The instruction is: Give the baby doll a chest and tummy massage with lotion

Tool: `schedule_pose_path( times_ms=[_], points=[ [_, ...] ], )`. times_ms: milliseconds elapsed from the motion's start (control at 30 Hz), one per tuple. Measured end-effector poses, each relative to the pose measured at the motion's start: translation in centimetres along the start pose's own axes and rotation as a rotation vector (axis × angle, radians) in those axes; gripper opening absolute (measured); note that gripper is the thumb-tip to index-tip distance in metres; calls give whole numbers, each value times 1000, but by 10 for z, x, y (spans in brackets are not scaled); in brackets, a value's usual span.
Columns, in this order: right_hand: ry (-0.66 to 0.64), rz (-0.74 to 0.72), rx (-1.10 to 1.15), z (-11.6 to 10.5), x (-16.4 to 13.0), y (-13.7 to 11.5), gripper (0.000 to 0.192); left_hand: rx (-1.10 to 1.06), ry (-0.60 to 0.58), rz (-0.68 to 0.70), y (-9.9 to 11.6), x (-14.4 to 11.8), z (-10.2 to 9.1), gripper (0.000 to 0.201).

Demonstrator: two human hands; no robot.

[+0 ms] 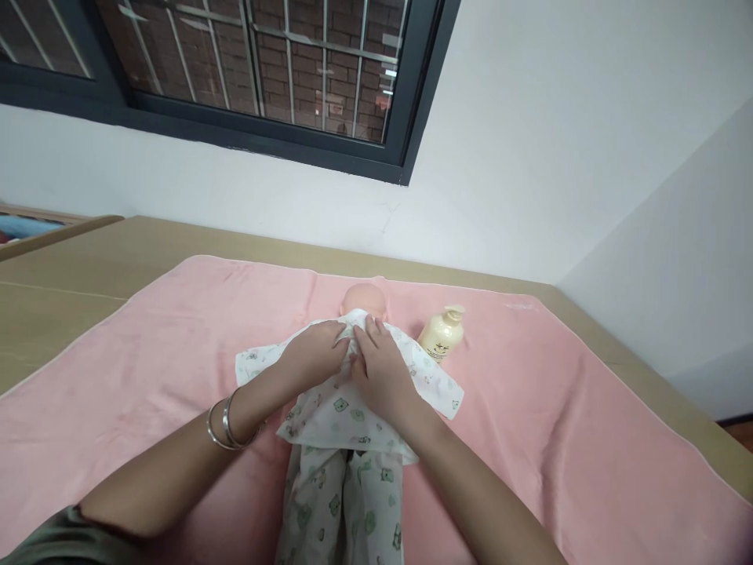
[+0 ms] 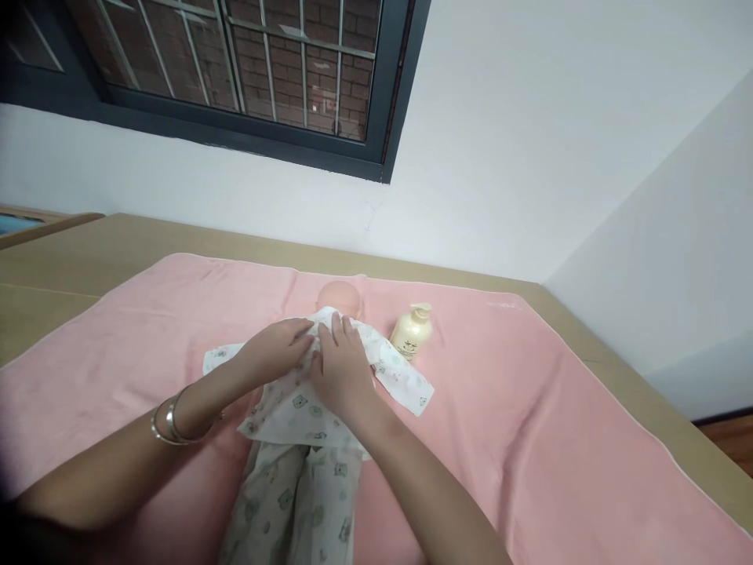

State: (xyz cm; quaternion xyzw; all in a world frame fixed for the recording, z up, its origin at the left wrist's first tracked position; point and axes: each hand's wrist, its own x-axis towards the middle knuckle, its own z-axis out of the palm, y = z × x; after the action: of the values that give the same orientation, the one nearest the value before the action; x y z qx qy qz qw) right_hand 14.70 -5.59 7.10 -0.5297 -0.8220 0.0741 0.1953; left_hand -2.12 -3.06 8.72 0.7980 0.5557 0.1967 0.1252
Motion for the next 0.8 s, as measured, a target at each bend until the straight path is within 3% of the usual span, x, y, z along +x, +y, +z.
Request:
schedule_pose_path(
  times_ms=[200,333,800],
  points=[
    [31,47,-28,12,2,-2,52,27,-8,-25,2,-5,-2,27],
    [109,11,-19,12,-1,-3,54,5,-91,-33,7,-7,-7,23],
    [17,49,-43,18,1,0,50,125,-151,-18,10,-7,-1,21]
  ],
)
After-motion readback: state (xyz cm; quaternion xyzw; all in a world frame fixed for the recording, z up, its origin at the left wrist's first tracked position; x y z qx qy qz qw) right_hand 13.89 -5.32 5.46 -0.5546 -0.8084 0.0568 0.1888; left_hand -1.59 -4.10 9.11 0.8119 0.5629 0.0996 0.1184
